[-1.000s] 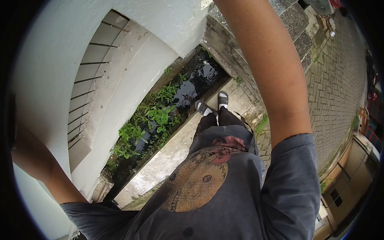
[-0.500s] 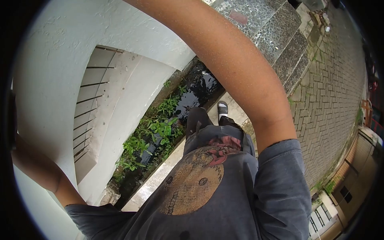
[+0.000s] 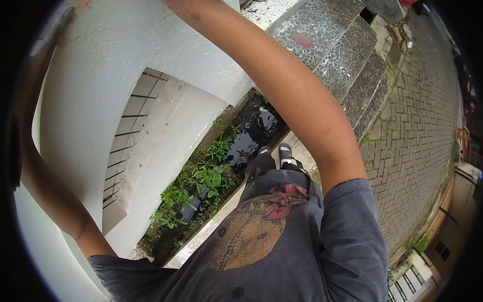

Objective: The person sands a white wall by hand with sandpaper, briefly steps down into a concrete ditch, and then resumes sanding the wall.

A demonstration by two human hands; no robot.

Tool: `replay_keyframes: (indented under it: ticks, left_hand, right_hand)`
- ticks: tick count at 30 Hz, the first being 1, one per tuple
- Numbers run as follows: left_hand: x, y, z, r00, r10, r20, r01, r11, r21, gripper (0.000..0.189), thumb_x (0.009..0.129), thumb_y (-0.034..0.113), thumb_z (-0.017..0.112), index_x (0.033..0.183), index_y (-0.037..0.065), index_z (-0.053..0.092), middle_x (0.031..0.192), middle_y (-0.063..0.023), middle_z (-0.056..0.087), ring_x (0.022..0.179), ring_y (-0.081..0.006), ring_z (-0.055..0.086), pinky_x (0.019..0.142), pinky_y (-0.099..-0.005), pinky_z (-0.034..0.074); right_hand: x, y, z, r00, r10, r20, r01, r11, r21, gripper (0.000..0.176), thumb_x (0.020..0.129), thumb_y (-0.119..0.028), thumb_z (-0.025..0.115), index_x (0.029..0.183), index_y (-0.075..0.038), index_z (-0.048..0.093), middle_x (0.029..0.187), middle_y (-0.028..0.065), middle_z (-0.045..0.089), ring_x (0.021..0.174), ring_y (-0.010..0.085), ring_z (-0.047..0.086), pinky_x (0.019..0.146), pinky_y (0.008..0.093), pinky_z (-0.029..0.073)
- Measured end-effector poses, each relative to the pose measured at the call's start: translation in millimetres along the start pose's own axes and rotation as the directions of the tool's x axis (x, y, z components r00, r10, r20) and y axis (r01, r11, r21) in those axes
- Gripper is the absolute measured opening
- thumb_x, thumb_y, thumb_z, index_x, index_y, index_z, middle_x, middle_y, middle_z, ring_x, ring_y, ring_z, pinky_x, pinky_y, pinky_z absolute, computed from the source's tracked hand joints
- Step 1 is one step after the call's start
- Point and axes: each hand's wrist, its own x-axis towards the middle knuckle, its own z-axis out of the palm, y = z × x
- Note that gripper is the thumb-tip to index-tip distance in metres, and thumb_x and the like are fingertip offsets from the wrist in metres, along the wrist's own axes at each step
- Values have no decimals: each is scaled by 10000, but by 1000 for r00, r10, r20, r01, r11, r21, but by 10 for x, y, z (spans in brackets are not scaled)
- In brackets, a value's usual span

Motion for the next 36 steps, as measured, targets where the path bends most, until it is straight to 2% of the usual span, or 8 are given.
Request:
replay_keyframes:
  ticks: [4, 14, 25, 27, 28, 31, 33, 36]
  left_hand:
    - [80, 32, -52, 999, -10, -36, 11, 1000, 25, 693, 651, 294, 773, 1285, 215, 507, 1527, -38, 163, 1422, -273, 12, 1118, -562, 1]
    - [130, -36, -149, 989, -90, -121, 98, 993, 64, 671, 663, 313, 768, 1275, 193, 520, 1531, -64, 153, 1423, -270, 5, 1117, -565, -41]
    - [240, -21, -191, 985, -112, -132, 128, 985, 116, 650, 676, 333, 762, 1263, 168, 536, 1535, -93, 141, 1425, -266, -2, 1117, -568, -87]
    - [235, -13, -351, 995, -86, -59, 84, 996, -27, 614, 693, 321, 744, 1248, 150, 545, 1532, -104, 146, 1425, -273, -10, 1107, -578, -112]
    - [246, 6, -389, 996, -87, -19, 86, 996, -35, 591, 702, 310, 730, 1238, 136, 553, 1529, -110, 158, 1425, -280, -6, 1104, -585, -110]
    - [321, 34, -541, 988, -103, 115, 103, 995, 9, 659, 661, 271, 748, 1272, 193, 516, 1510, -51, 206, 1418, -285, 37, 1102, -595, -21]
    - [304, -78, -464, 995, -57, 86, 56, 998, 21, 788, 610, 236, 791, 1319, 340, 463, 1505, 102, 234, 1412, -216, 124, 1132, -565, 164]
    - [348, -78, -500, 983, -76, 165, 82, 996, -30, 815, 593, 239, 800, 1323, 350, 456, 1508, 89, 232, 1416, -230, 108, 1140, -569, 99]
  right_hand:
    - [0, -78, -13, 989, 141, 44, -140, 990, -18, 226, 872, -77, 563, 1052, 23, 656, 1061, 167, 661, 1054, 220, 609, 963, 267, 414]
    - [78, -185, -23, 978, 189, 93, -167, 964, -205, 242, 881, -104, 568, 1073, 19, 649, 1099, 143, 654, 1094, 202, 580, 981, 269, 394]
    - [29, -173, 3, 985, 154, 72, -125, 945, -303, 225, 873, -97, 590, 1060, 8, 660, 1096, 161, 649, 1124, 239, 564, 1002, 296, 379]
    - [0, -196, 44, 978, 210, 12, -197, 933, -301, 194, 867, -65, 598, 1021, 28, 671, 1054, 142, 668, 1066, 234, 604, 967, 296, 423]
    - [1, -107, 52, 995, 96, -3, -93, 951, -294, 183, 851, -45, 595, 1000, 25, 676, 1054, 165, 663, 1098, 271, 584, 956, 317, 434]
    - [11, -37, 70, 999, -2, -32, -9, 937, -349, 180, 842, -35, 588, 990, 18, 675, 1085, 200, 642, 1174, 332, 522, 974, 357, 423]
    - [-14, -58, 114, 998, 14, -57, -32, 943, -332, 180, 843, -30, 589, 998, 16, 666, 1123, 202, 625, 1181, 348, 512, 977, 367, 422]
    - [-35, -25, 174, 989, 37, -142, -75, 958, -275, 174, 835, -9, 595, 992, 21, 662, 1145, 197, 616, 1180, 355, 513, 985, 382, 418]
